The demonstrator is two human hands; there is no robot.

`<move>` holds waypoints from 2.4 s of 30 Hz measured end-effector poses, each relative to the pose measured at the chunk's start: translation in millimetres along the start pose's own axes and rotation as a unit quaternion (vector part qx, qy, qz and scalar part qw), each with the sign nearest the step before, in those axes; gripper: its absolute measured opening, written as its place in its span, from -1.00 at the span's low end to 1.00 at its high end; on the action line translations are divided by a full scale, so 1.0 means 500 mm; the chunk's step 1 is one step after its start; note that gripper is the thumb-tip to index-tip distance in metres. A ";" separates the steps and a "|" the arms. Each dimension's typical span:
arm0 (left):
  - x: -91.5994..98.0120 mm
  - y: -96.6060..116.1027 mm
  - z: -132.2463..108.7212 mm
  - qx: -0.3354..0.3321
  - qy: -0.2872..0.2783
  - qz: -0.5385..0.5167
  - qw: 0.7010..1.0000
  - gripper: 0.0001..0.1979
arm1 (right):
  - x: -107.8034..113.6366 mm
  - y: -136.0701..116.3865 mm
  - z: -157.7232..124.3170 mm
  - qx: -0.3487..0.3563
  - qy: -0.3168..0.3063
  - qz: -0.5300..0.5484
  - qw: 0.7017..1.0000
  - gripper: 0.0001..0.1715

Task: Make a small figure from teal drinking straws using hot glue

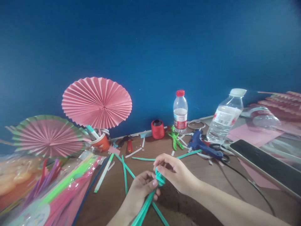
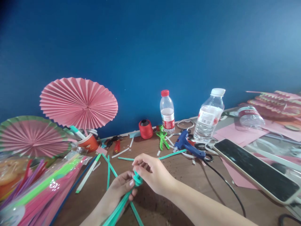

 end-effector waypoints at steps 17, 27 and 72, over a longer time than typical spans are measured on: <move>-0.022 0.002 -0.013 0.048 -0.065 -0.052 0.995 -0.77 | -0.034 0.007 -0.005 0.009 -0.178 0.288 0.941 -0.68; -0.009 0.046 -0.017 -0.076 0.038 0.157 0.984 -0.73 | -0.023 0.034 0.004 -0.039 -0.100 0.168 0.980 -0.84; 0.005 0.100 -0.044 -0.196 0.128 0.304 0.924 -0.93 | -0.006 0.040 0.007 0.009 -0.047 0.029 0.998 -0.63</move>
Point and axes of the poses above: each hand's wrist, its own z-axis towards the middle knuckle, its own x-axis out of the back of the hand, y = z × x, the point moved 8 cm from there along z, towards the middle knuckle, and after that the axes turned 5 degrees about y, right-handed, at the moved point
